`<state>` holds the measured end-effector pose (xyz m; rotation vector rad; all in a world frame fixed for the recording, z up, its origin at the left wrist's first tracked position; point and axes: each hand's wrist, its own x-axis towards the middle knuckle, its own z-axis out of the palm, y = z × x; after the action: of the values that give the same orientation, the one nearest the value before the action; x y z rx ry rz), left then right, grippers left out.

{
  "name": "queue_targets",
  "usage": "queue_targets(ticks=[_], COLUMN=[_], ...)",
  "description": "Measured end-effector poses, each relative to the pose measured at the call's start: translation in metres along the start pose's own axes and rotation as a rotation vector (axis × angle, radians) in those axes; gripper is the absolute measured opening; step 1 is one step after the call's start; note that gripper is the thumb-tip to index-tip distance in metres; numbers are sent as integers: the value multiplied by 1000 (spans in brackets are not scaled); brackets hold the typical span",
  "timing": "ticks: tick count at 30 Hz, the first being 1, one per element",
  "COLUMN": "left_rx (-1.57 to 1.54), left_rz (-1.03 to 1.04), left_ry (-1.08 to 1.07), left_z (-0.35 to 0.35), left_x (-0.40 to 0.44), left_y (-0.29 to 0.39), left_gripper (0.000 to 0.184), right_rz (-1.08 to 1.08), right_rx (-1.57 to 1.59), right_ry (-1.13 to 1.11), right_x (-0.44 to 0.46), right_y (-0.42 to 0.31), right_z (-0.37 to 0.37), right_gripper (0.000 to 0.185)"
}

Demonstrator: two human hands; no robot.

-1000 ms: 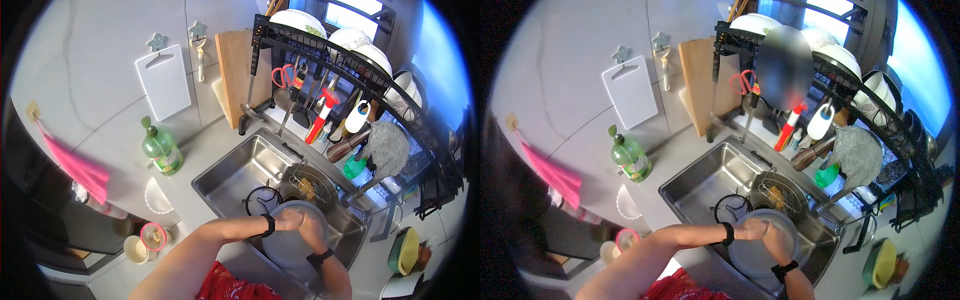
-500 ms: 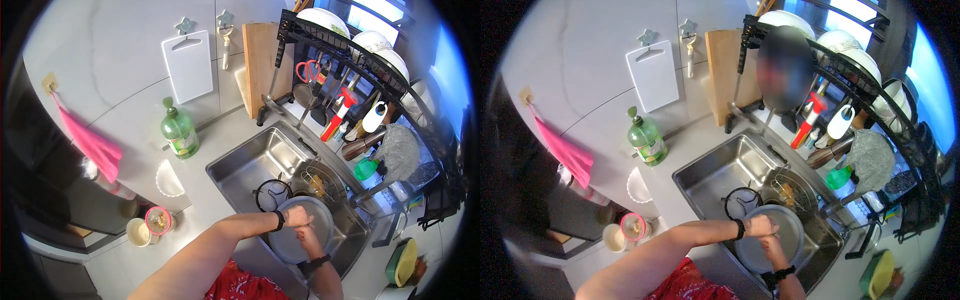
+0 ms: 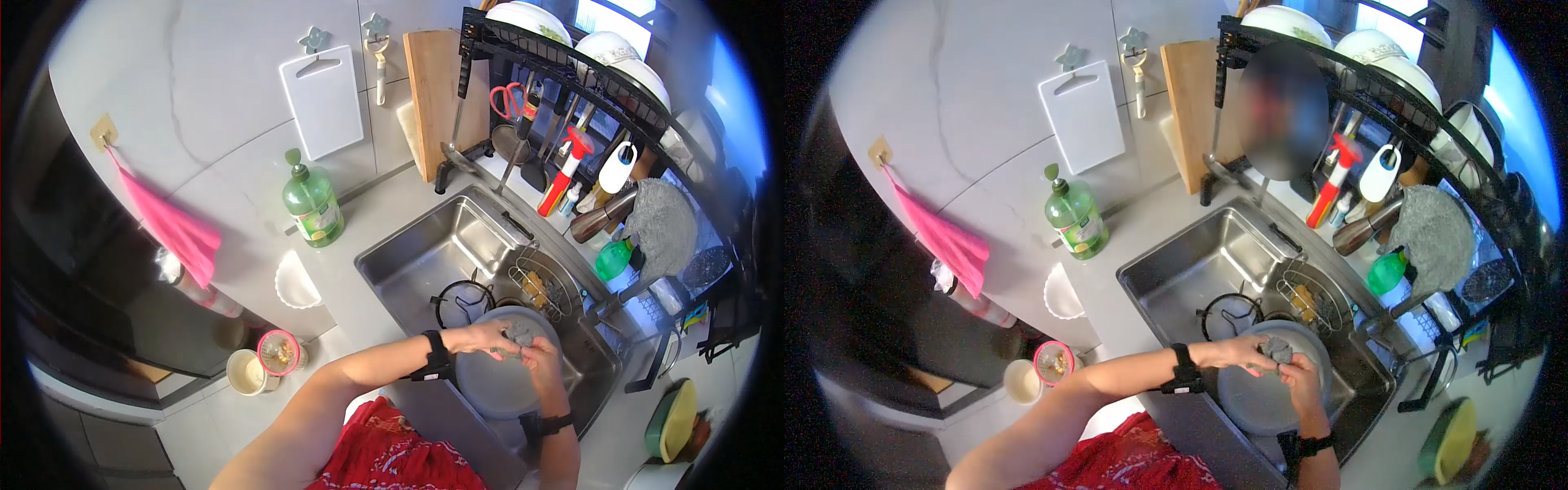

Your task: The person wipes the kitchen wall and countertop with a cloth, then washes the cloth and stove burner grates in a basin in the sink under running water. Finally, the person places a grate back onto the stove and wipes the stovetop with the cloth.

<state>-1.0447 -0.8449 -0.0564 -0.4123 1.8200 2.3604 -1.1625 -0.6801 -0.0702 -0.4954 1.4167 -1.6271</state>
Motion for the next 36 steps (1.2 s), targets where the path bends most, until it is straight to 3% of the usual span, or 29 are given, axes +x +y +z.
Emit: queue_targets(ticks=[2, 5, 6, 9, 10, 12, 14, 15, 16, 19, 21, 22, 23, 26, 29, 31, 33, 35, 36], left_rx=[-165, -125, -38, -165, -121, -355, -513, -419, -324, 35, 315, 693, 775, 1015, 402, 117, 67, 212, 201], left_rz=[-49, -109, -119, -90, -53, 45, 131, 177, 223, 336, 378, 371, 366, 315, 201, 346, 173, 243, 429], left_ry=[-28, 97, 271, 447, 417, 319, 258, 238, 218, 118, 162, 332, 348, 433, 166, 79, 181, 106, 9], left_z=[-7, -11, -14, -15, -10, -15, -9, -10, -11, 5, 11, 8, -3, -42, -81, -83, -84, -84, -82], left_x=[-13, -23, -11, -16, -26, -19, -29, -25, -16, -31, -37, -43, -45, -42, -33, -36, -42, -44, -37], left_y=[12, 21, 8, 22, 36, 33, 50, 46, 38, 50, 56, 63, 68, 65, 61, 80, 113, 140, 141], left_gripper=[66, 51, 50, 50, 39, 31, 29, 32, 35, 42, 40, 32, 31, 28, 22, 19, 20, 23, 24], right_rz=[-105, -145, -138, -342, -364, -406, -343, -313, -218, -87, -160, -182, -201, -597, -306, -309, -307, -344, -366], right_rx=[-10, -159, -231, -597, -632, -698, -582, -525, -264, 58, -221, -348, -476, -799, -640, -516, -385, -320, -290], right_ry=[8, -18, -32, -172, -220, -318, -169, -95, -12, -14, 51, 96, 140, 348, 476, 449, 468, 526, 585], right_x=[-5, -22, -26, -33, -36, -41, -37, -34, -28, -30, -27, -22, -17, 3, -6, -8, -1, 9, 14], right_y=[-7, -22, -24, -23, -27, -36, -30, -28, -31, -61, -63, -56, -48, -18, -41, -52, -58, -56, -55], right_z=[7, 15, 17, 25, 31, 46, 45, 44, 44, 65, 69, 59, 48, 12, 33, 52, 67, 81, 94], right_gripper=[19, 18, 18, 19, 20, 23, 24, 24, 24, 26, 22, 21, 20, 16, 16, 17, 21, 24, 26])
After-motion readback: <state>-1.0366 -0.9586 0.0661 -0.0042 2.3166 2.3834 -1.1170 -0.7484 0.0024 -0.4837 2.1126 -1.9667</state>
